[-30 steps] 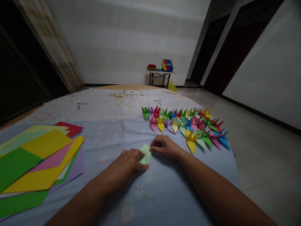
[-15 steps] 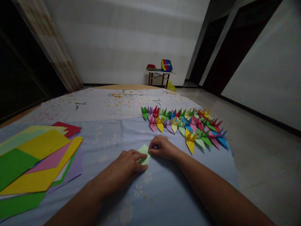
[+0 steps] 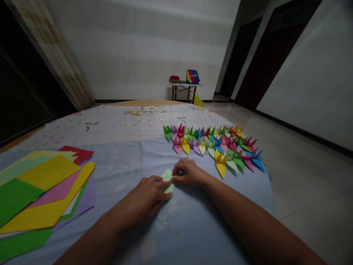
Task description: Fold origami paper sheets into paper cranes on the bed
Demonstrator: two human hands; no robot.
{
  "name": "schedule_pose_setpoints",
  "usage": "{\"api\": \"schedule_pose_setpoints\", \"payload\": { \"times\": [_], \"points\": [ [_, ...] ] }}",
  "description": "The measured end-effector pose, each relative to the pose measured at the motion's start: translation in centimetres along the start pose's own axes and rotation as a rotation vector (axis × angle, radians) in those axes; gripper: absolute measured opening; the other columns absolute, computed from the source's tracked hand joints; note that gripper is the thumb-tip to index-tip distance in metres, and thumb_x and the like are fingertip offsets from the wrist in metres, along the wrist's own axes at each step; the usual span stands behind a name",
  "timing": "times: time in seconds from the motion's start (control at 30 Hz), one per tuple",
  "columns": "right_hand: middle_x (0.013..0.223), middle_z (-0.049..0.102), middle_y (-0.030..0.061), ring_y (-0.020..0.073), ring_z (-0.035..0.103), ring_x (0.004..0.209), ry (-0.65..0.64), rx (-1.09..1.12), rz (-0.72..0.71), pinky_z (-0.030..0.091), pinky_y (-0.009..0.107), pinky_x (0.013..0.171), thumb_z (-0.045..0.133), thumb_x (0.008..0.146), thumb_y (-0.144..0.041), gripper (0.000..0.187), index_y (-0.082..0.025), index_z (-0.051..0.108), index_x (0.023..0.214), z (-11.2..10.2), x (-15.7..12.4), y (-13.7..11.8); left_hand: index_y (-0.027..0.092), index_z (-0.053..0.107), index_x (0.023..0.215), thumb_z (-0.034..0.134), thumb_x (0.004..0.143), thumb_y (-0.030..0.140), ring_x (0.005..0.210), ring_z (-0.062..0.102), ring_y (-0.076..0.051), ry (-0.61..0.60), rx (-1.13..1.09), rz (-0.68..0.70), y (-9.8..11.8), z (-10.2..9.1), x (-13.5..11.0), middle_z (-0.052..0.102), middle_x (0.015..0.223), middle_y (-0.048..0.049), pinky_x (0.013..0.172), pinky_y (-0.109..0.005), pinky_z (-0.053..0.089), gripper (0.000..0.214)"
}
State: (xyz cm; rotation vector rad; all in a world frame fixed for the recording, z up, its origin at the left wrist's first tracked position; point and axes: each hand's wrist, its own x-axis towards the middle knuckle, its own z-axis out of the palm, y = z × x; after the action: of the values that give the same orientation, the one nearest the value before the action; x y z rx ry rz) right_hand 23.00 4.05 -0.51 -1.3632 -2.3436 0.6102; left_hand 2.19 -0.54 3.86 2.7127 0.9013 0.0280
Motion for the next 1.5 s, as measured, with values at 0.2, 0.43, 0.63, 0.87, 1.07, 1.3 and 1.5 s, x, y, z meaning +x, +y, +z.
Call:
{"api": "schedule_pose_setpoints", "payload": {
  "times": [0.2,0.43,0.63,0.87,1.07,1.3,1.5],
  "points": [
    [0.089,0.054,0.0035,0.0201,0.047,0.091,-0.048,-0.018,-0.001,0.029,0.036,0.082,0.068,0.067,-0.048,0.033,-0.022,0.064,0.087,-0.3,-0.1,0.0,0.034,0.064,0.099,0.042,0.088,0.026,0.113,0.045,-0.028,0.016,-0.034,0.025,-0.1,0.0,-0.2,0.057,0.122,0.0028,0.089,-0.045,0.035,0.026],
    [0.093,0.056,0.0041,0.0212,0.046,0.094,-0.059,-0.032,0.025,0.029,0.035,0.082,0.072,0.062,-0.049,0.038,-0.022,0.064,0.088,-0.2,0.1,-0.2,0.037,0.063,0.103,0.044,0.087,0.025,0.118,0.041,-0.027,0.004,-0.053,-0.004,-0.1,0.0,-0.4,0.051,0.131,0.0037,0.092,-0.045,0.033,0.027],
    [0.085,0.063,0.0012,0.0191,0.052,0.091,-0.043,0.017,0.088,0.029,0.033,0.078,0.064,0.073,-0.030,0.012,-0.022,0.066,0.081,-0.4,0.4,-0.3,0.036,0.063,0.106,0.044,0.086,0.025,0.122,0.038,-0.028,-0.031,-0.064,-0.031,-0.2,0.0,-0.5,0.049,0.133,0.0003,0.097,-0.047,0.029,0.029],
    [0.076,0.065,-0.0001,0.0134,0.055,0.073,-0.018,0.043,0.106,0.032,0.026,0.068,0.058,0.075,-0.020,0.010,-0.020,0.067,0.079,-0.6,0.5,-0.4,0.039,0.062,0.106,0.046,0.086,0.026,0.124,0.036,-0.029,-0.053,-0.081,-0.030,-0.4,-0.1,-0.5,0.047,0.135,0.0016,0.097,-0.050,0.029,0.029],
    [0.079,0.065,0.0016,0.0150,0.055,0.077,0.006,0.070,0.089,0.033,0.028,0.072,0.060,0.075,-0.031,0.015,-0.019,0.067,0.082,-0.5,0.3,-0.4,0.040,0.063,0.104,0.047,0.085,0.026,0.124,0.037,-0.029,-0.042,-0.091,-0.027,-0.4,0.0,-0.6,0.047,0.135,0.0024,0.097,-0.052,0.030,0.029],
    [0.086,0.065,0.0020,0.0178,0.054,0.088,0.025,0.005,0.056,0.031,0.031,0.076,0.058,0.076,-0.021,0.012,-0.021,0.067,0.084,-0.2,0.4,-0.1,0.042,0.065,0.100,0.050,0.082,0.026,0.128,0.032,-0.031,-0.081,-0.140,-0.048,-0.3,-0.4,-0.9,0.043,0.138,0.0039,0.097,-0.056,0.028,0.028],
    [0.074,0.065,0.0007,0.0134,0.054,0.072,0.035,0.065,0.101,0.031,0.029,0.070,0.053,0.081,-0.028,0.017,-0.018,0.067,0.083,-0.4,0.3,-0.6,0.033,0.070,0.090,0.055,0.077,0.030,0.122,0.043,-0.027,0.006,-0.258,-0.121,-1.0,-0.4,-1.0,0.054,0.128,-0.0013,0.096,-0.047,0.036,0.020]
  ]
}}
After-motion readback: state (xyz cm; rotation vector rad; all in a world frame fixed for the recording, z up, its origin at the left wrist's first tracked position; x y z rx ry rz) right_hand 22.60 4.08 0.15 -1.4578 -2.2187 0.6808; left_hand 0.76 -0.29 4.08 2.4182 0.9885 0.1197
